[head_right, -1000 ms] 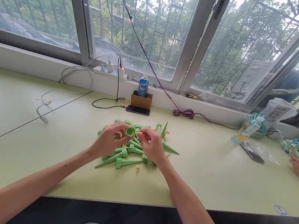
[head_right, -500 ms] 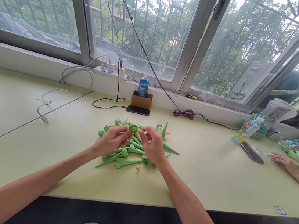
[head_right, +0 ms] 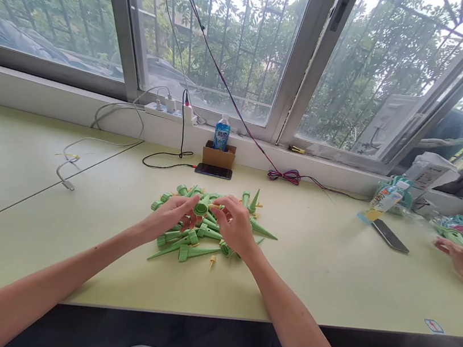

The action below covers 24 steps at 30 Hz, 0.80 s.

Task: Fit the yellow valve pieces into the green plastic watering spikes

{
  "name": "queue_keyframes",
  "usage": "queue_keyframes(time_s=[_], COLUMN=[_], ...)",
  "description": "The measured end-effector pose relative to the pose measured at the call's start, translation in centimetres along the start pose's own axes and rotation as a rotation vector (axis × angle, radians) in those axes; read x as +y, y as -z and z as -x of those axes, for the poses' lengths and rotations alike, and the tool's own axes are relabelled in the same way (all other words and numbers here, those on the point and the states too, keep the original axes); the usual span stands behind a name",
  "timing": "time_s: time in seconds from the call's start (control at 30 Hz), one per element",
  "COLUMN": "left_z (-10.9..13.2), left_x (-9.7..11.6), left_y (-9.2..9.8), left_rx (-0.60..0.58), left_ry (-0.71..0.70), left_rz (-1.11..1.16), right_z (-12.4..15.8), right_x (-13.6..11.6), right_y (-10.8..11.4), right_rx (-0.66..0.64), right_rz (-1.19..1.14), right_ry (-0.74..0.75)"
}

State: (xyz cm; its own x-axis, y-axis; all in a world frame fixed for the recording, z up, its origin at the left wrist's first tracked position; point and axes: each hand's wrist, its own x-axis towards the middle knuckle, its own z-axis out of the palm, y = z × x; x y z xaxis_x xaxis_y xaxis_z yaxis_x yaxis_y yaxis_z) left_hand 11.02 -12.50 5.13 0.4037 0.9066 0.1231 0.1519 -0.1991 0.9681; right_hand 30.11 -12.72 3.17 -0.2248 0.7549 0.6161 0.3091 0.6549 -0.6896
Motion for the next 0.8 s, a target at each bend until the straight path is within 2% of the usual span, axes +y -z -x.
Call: queue_keyframes(time_s=[0.27,0.5,0.8], left_z=[0.2,0.1,0.1], left_x=[0.6,-0.1,-0.5], left_y=[0.0,0.2,-0.1], left_rx=[-0.048,-0.068,0.064], left_ry=[-0.042,-0.092,-0.294], left_rz=[-0.027,-0.155,-0.314], right_z=[-0.1,-0.2,-0.1], right_x=[0.4,0.5,0.9], right_y=[0.2,0.2,0.1], right_rx=[0.000,0.014,0.007], right_rz=[-0.005,0.022,0.033], right_ry=[0.017,0.014,-0.027])
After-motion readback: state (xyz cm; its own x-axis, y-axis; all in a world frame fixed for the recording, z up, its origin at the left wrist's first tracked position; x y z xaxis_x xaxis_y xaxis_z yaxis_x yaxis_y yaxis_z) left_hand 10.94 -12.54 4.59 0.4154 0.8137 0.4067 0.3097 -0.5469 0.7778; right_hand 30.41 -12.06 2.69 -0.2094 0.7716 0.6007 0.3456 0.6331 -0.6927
